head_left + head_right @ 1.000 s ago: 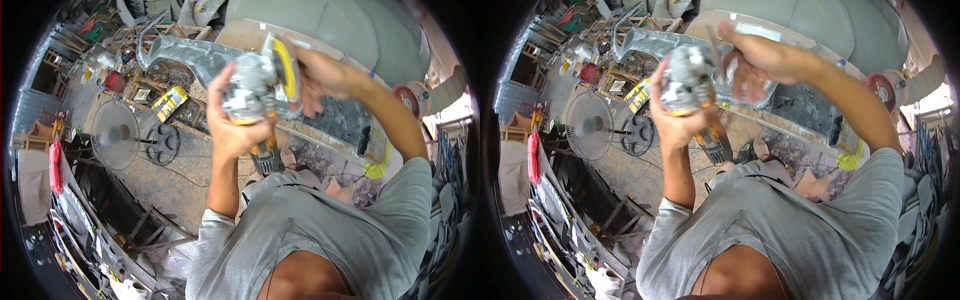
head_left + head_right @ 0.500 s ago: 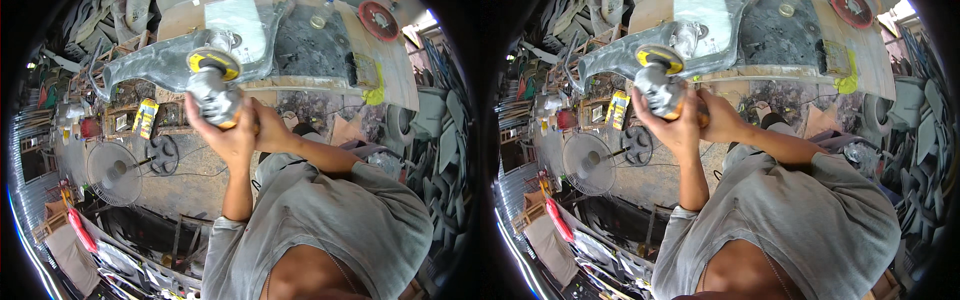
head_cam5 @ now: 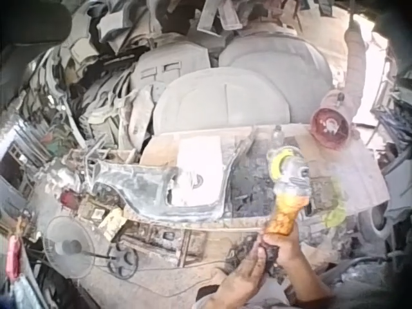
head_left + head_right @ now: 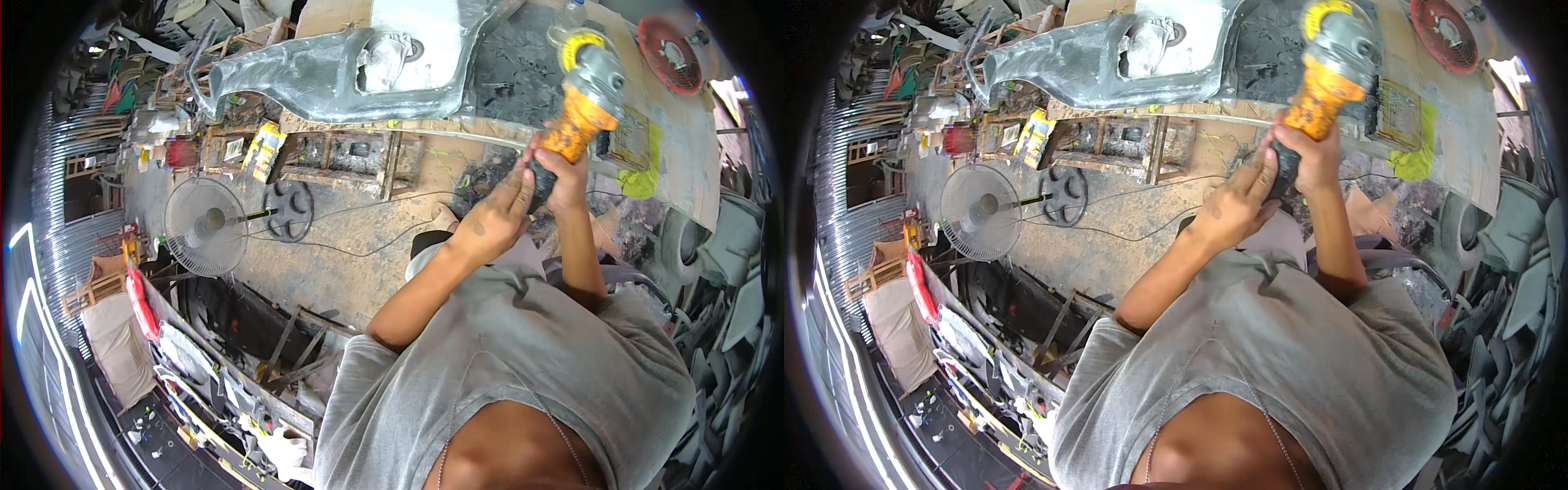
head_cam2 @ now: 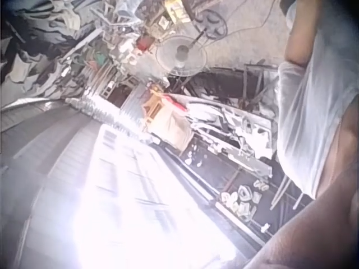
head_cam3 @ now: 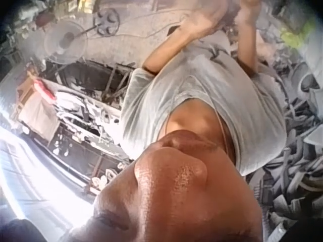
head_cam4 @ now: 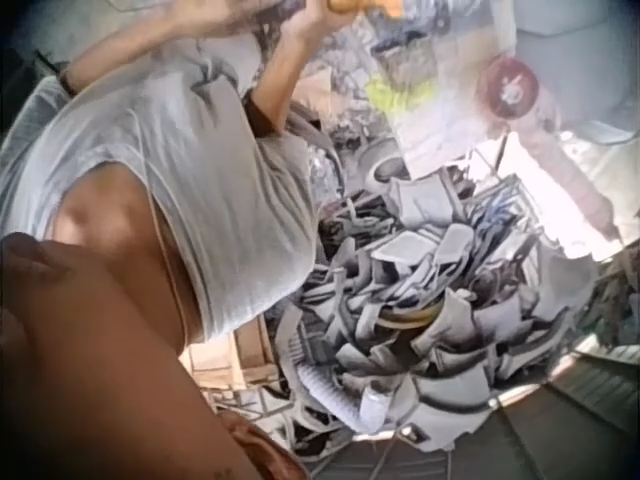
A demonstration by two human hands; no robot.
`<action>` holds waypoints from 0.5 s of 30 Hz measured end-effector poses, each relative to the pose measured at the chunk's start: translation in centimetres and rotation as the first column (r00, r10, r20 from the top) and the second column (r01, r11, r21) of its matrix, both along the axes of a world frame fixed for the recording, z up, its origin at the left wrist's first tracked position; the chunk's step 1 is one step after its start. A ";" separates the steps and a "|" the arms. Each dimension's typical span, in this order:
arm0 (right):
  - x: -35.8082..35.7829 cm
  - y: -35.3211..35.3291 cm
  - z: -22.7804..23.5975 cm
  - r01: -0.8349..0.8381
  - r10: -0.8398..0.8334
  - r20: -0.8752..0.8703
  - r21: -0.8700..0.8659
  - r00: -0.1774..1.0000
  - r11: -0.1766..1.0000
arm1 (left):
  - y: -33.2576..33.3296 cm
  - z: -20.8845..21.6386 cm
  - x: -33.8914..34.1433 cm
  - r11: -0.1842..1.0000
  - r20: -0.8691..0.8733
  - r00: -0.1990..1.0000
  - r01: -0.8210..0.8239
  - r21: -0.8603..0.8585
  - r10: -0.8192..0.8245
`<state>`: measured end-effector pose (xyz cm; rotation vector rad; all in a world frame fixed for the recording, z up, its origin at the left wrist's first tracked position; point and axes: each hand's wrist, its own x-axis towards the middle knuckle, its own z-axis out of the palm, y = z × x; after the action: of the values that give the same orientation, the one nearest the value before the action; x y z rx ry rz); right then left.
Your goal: Grinding and shaping a large composite automotive body panel using a power angle grinder.
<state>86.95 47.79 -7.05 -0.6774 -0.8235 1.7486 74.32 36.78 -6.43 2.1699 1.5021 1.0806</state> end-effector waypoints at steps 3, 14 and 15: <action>2.9 0.2 -1.7 0.058 -0.062 -0.062 -0.070 0.996 0.996 | 0.7 -1.2 1.8 0.999 -0.062 0.998 0.022 -0.028 -0.024; 10.3 -4.7 -6.5 0.155 -0.229 -0.220 -0.309 0.948 0.938 | 1.6 -3.1 4.3 0.922 0.265 0.925 0.329 -0.203 -0.272; 9.9 -5.3 -5.9 0.168 -0.236 -0.175 -0.332 0.956 0.928 | 1.7 -2.6 3.8 0.912 0.267 0.916 0.358 -0.201 -0.300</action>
<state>96.88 42.51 -12.95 -0.7408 -0.3165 1.7396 78.11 38.51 -8.99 1.9564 1.0531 0.9357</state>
